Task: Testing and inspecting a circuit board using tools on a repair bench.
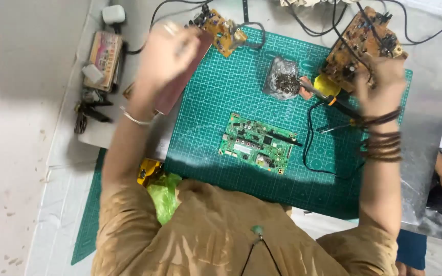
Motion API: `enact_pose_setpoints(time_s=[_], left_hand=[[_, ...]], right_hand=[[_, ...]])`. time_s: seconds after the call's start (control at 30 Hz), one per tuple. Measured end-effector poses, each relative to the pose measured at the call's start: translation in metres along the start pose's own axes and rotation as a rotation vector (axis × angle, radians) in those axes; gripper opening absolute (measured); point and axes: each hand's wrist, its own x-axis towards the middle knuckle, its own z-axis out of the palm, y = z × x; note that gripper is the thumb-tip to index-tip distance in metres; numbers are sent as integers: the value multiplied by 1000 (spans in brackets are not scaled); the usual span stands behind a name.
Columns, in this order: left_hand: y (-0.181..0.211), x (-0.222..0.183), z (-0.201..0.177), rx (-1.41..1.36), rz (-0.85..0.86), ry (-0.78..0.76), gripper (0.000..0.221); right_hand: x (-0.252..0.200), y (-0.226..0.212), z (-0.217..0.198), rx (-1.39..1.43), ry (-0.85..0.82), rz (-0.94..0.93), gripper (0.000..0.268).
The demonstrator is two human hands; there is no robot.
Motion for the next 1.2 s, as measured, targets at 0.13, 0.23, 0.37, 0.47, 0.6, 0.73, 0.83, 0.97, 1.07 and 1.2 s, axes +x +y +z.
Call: enact_pose_setpoints(time_s=[0.13, 0.23, 0.37, 0.47, 0.6, 0.73, 0.83, 0.97, 1.07, 1.2], left_hand=[[-10, -16, 82, -44, 91, -115, 18], [-9, -24, 105, -60, 129, -115, 19], [-12, -33, 115, -151, 47, -223, 23], [-11, -33, 119, -149, 24, -238, 24], [-7, -35, 113, -184, 19, -227, 24], [-8, -42, 114, -174, -21, -323, 26], [-8, -37, 111, -178, 48, -287, 24], [-3, -32, 106, -191, 58, -251, 20], [-4, -34, 105, -201, 48, -259, 21], [-1, -31, 102, -231, 12, -268, 22]], right_hand=[[2, -48, 21, 102, -35, -55, 20], [-7, -65, 31, 183, -180, -41, 26], [-24, -65, 46, 106, -204, -71, 28], [-24, -64, 42, 73, -230, -70, 30], [-25, -68, 32, -19, -289, -68, 40], [-24, -80, 11, 242, -399, 27, 24], [-31, -84, 11, 445, -556, 52, 28], [-50, -86, 24, 301, -884, 69, 46], [-57, -86, 32, 275, -919, 47, 46], [-56, -85, 35, 263, -787, 8, 32]])
